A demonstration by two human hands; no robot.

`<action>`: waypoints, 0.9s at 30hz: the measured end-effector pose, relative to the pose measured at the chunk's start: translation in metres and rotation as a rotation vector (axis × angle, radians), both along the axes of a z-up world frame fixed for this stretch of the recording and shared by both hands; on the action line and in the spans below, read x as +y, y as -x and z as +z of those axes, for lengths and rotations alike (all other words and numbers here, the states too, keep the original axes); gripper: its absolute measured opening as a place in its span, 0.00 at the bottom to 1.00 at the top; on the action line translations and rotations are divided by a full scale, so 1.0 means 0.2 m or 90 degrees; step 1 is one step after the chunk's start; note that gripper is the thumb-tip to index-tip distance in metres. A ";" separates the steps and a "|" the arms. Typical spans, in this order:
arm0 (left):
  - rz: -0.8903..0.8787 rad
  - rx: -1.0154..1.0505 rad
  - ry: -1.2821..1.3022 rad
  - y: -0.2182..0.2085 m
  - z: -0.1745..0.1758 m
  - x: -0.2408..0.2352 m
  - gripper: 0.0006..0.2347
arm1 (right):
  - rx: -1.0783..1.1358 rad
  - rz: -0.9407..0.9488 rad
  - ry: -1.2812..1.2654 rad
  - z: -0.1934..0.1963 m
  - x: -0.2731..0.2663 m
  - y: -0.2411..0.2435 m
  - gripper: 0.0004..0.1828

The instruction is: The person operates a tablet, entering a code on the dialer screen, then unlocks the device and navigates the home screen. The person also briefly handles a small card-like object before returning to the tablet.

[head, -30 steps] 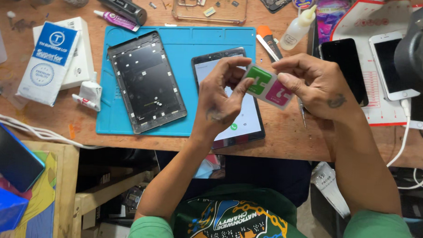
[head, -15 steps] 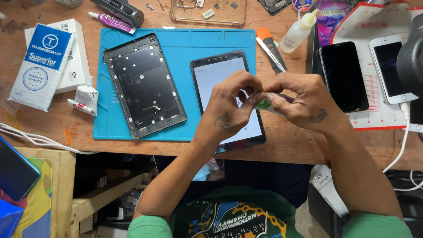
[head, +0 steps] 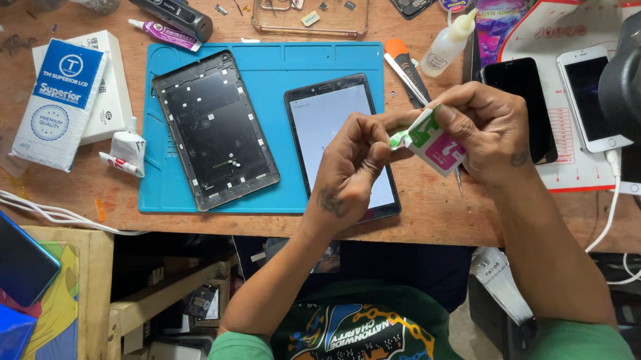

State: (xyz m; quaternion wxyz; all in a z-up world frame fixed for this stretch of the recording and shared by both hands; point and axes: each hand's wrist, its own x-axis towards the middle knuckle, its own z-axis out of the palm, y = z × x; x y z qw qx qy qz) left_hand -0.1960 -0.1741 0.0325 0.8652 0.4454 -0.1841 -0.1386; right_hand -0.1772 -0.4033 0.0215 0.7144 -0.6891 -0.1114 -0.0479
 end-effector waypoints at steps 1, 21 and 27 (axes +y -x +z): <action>-0.009 0.013 0.025 0.01 0.01 0.01 0.02 | 0.012 -0.027 -0.063 0.00 0.00 -0.01 0.05; 0.200 -0.197 -0.446 -0.07 0.10 -0.05 0.04 | -0.096 -0.014 0.145 0.10 0.13 0.03 0.04; 0.209 -0.424 -0.505 -0.15 0.15 0.04 0.03 | -0.157 -0.086 -0.096 0.11 0.16 0.01 0.02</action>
